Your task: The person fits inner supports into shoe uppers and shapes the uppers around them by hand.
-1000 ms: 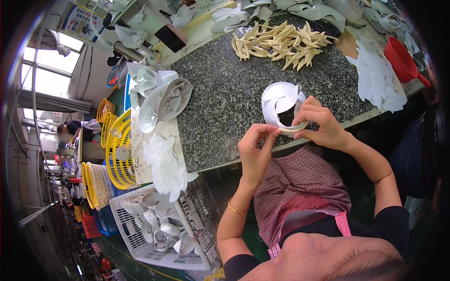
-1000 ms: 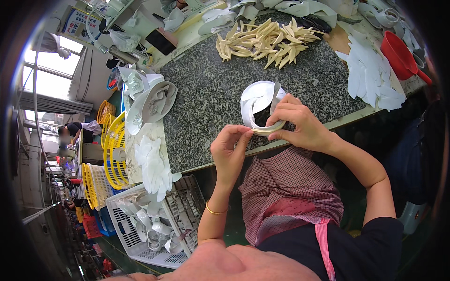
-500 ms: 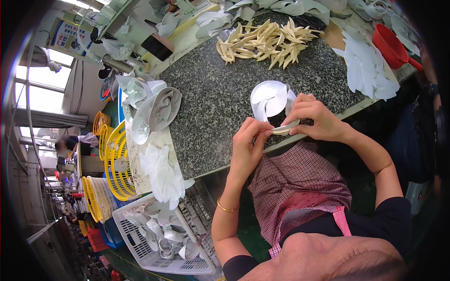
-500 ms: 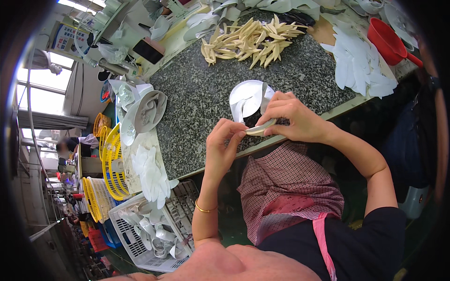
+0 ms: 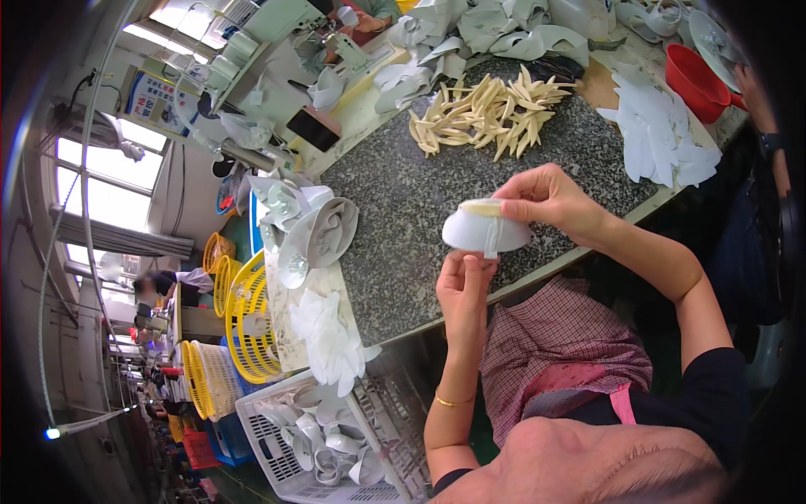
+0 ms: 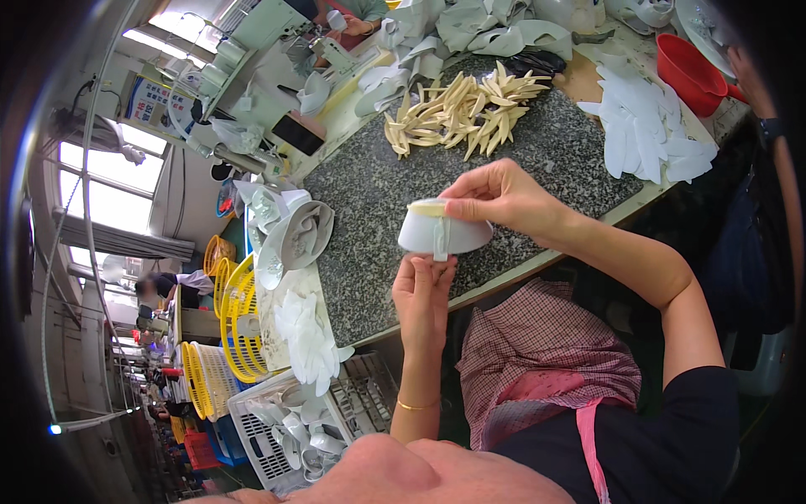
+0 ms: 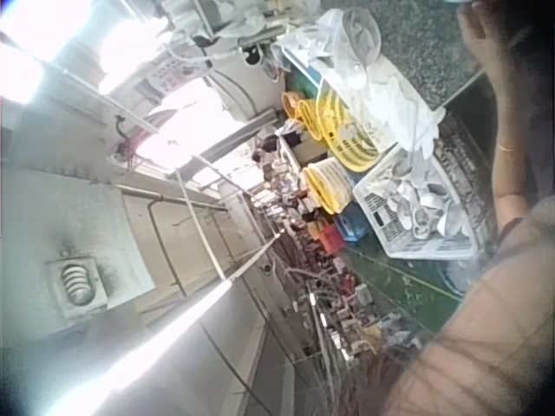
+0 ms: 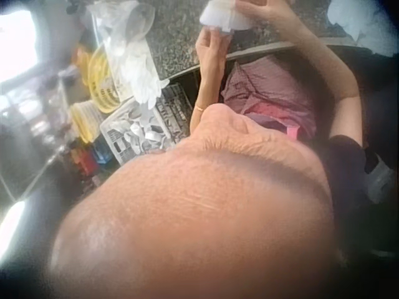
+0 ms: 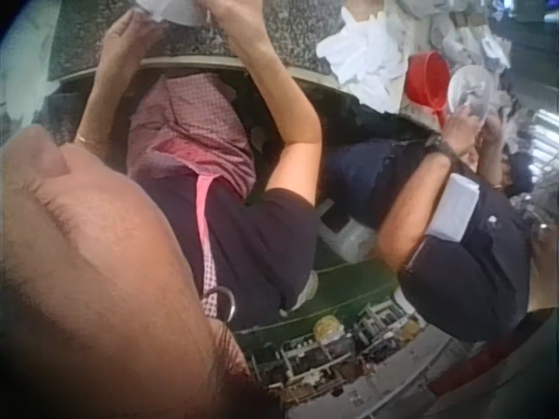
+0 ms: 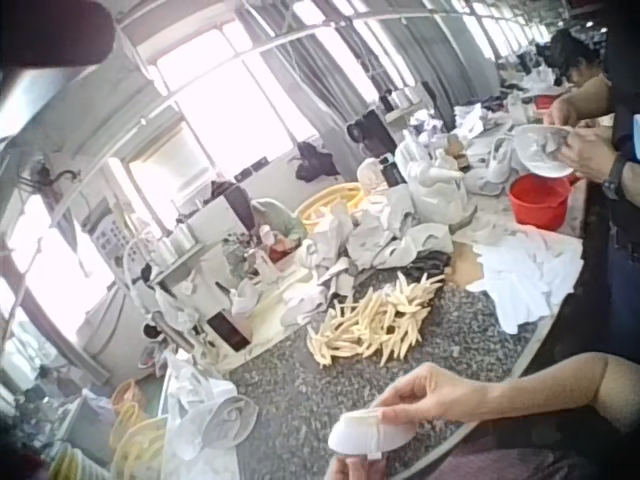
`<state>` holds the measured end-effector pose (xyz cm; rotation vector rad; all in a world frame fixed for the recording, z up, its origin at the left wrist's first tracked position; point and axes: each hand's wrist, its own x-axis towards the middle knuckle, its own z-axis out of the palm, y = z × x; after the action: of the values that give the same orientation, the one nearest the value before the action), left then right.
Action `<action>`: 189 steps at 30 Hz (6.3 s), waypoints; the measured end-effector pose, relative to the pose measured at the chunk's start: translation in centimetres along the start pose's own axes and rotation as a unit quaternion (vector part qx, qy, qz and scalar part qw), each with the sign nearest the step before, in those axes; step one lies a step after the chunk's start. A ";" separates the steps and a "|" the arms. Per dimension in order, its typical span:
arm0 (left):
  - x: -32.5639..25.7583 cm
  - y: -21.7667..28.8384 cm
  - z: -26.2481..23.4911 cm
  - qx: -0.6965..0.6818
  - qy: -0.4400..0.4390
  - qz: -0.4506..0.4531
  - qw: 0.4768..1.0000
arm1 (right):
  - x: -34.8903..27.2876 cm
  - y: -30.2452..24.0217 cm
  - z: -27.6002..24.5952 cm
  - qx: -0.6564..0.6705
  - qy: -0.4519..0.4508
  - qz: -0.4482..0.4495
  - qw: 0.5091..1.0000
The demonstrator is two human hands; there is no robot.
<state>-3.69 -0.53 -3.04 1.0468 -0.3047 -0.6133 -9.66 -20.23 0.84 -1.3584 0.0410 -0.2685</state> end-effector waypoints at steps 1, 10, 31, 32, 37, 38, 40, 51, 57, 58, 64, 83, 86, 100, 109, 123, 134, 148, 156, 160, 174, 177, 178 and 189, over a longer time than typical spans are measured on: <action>0.1 0.2 0.6 0.004 0.001 0.002 1.000 | -0.2 0.0 0.5 -0.008 -0.006 0.001 1.000; -1.1 -0.5 0.0 -0.009 0.010 0.013 1.000 | -2.5 0.4 1.7 -0.288 0.013 -0.133 0.948; -7.3 -3.6 -3.4 -0.241 -0.013 -0.013 0.970 | -5.4 3.0 0.5 -0.260 0.017 -0.118 0.958; -7.5 -3.2 -3.4 -0.235 -0.004 -0.019 0.972 | -5.4 2.6 0.4 -0.256 0.022 -0.105 0.961; -7.4 -3.9 -4.2 -0.254 -0.044 -0.024 0.966 | -5.9 2.1 2.8 -0.339 -0.067 -0.190 0.919; -7.4 -3.9 -4.2 -0.255 -0.049 -0.022 0.965 | -5.9 1.9 3.3 -0.381 -0.101 -0.213 0.894; -7.0 -3.3 -3.0 -0.224 -0.046 -0.018 0.973 | -5.8 2.0 3.8 -0.272 -0.107 -0.119 0.949; -7.4 -3.1 -2.4 -0.127 -0.012 0.005 0.992 | -6.1 2.3 4.3 -0.214 0.031 -0.124 0.968; -8.0 -2.5 -1.7 -0.069 -0.038 0.032 0.996 | -6.5 2.3 4.0 -0.248 -0.039 -0.120 0.960; -8.1 -2.4 -1.8 -0.045 -0.038 0.027 0.998 | -6.5 1.9 4.0 -0.240 -0.074 -0.111 0.961; -8.6 -2.3 -2.2 -0.047 -0.020 0.059 0.997 | -6.6 1.6 2.6 -0.125 0.174 0.029 0.976; -10.1 -2.4 -7.0 -0.105 -0.029 0.044 0.993 | -6.3 0.1 2.8 -0.249 -0.108 -0.175 0.946; -9.7 -2.4 -6.0 -0.111 -0.050 0.027 0.992 | -5.6 0.6 3.5 -0.294 -0.140 -0.204 0.923; -10.0 -0.7 -3.6 -0.166 0.049 -0.037 0.984 | -3.9 2.5 2.8 0.039 -0.005 -0.043 0.998; -8.8 -0.3 -4.4 -0.155 -0.017 -0.004 0.988 | -2.5 5.2 2.0 0.086 0.039 0.017 0.995; -6.3 1.2 -3.0 -0.123 -0.023 0.051 0.991 | -2.4 5.7 0.6 0.178 -0.079 0.122 0.973; -2.9 1.4 -5.2 0.267 0.068 0.077 0.958 | -2.2 -1.6 2.1 -0.212 -0.092 -0.175 0.957; 0.8 2.4 -4.5 0.484 0.228 0.332 0.776 | -0.2 0.9 3.9 -0.507 0.051 -0.370 0.777; 0.1 2.3 -1.5 0.408 0.240 0.188 0.861 | 0.8 -0.2 2.9 -0.542 0.043 -0.384 0.747; -0.1 1.8 -1.8 0.495 0.208 0.219 0.814 | 1.6 -0.4 2.6 -0.490 0.032 -0.362 0.792; 0.9 0.9 -0.8 0.478 0.059 0.154 0.863 | 5.5 -4.4 2.4 -0.511 -0.056 -0.508 0.692; 0.7 0.9 -1.6 0.360 0.089 0.072 0.926 | 2.6 -4.5 2.4 -0.441 0.022 -0.531 0.723; 0.8 1.0 -2.1 0.335 0.073 0.097 0.934 | 1.1 -2.7 2.1 -0.396 -0.034 -0.551 0.734; 2.7 1.4 -4.3 0.182 0.105 -0.048 0.977 | 0.2 7.3 3.1 -0.694 -0.078 -0.354 0.622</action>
<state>1.08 1.38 -4.03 1.4736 -0.1851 -0.5379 -7.66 -15.96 -5.50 -2.9495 -0.5760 -0.9015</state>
